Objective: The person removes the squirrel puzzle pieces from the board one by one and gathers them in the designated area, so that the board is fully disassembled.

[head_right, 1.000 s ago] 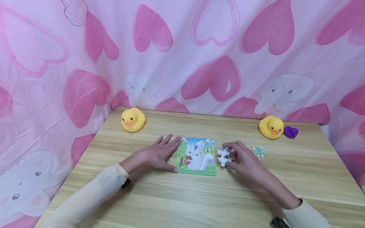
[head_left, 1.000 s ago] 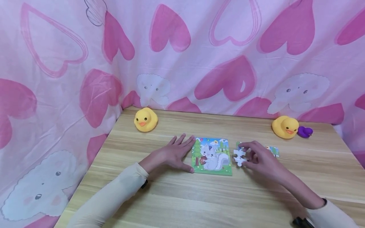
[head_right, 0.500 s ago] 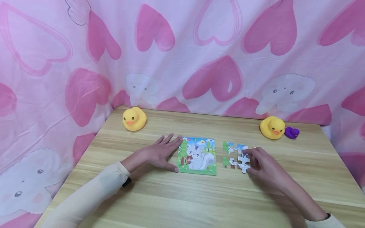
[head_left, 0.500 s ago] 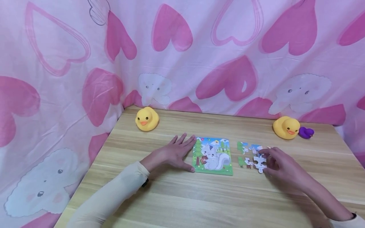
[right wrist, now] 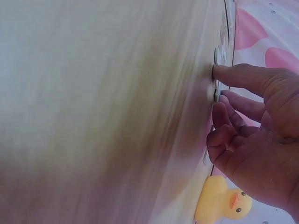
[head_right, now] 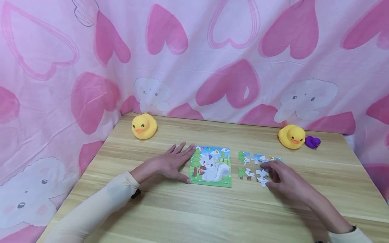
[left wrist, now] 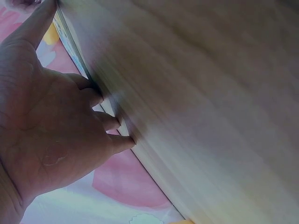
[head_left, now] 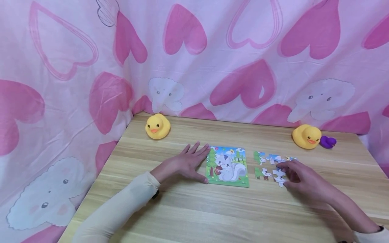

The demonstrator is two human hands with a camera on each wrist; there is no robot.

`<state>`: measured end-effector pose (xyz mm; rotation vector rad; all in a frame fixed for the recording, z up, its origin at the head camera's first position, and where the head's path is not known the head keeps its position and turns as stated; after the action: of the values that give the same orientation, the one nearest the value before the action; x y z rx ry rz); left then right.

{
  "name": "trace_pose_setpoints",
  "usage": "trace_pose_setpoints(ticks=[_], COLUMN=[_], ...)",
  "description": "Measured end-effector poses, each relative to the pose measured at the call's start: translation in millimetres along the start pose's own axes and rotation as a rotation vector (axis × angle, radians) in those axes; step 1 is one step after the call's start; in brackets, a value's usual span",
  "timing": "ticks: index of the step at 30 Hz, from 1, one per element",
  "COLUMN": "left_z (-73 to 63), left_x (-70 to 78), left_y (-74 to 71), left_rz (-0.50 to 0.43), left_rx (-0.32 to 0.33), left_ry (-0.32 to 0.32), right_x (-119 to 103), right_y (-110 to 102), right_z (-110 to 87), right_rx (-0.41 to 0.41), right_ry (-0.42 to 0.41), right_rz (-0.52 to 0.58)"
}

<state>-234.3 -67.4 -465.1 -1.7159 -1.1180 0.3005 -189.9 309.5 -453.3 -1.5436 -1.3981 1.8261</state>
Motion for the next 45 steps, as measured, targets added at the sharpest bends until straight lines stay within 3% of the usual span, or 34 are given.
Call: trace_pose_setpoints(ticks=[11, 20, 27, 34, 39, 45], left_z=[0.9, -0.1, -1.3, 0.3, 0.1, 0.8], left_x=[-0.2, 0.6, -0.4, -0.9, -1.1, -1.2], left_y=[1.2, -0.7, -1.1, 1.4, 2.0, 1.3], left_rz=[0.005, 0.004, -0.001, -0.014, -0.004, -0.001], left_rx=[-0.001, 0.0, -0.005, 0.004, 0.004, 0.005], left_ry=[-0.002, 0.004, 0.003, 0.006, 0.003, 0.0], right_x=[-7, -42, -74, -102, -109, -103], right_y=[-6, 4, 27, 44, 46, 46], right_z=[2.0, 31.6, 62.4, 76.0, 80.2, 86.4], right_rx=[0.027, 0.063, 0.012, -0.028, -0.043, -0.065], right_ry=[-0.036, 0.001, -0.049, -0.059, -0.049, -0.012], right_rz=[-0.017, 0.03, 0.007, -0.095, -0.127, -0.033])
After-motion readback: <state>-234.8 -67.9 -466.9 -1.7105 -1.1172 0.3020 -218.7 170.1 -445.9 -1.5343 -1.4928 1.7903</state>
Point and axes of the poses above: each hand's wrist, its own z-axis towards the middle knuckle, its own y-axis out of the palm, x = y × z, the point moved 7 cm from there along z, towards the middle knuckle, and after that the axes turned 4 degrees about -x, right-handed, at the moved point
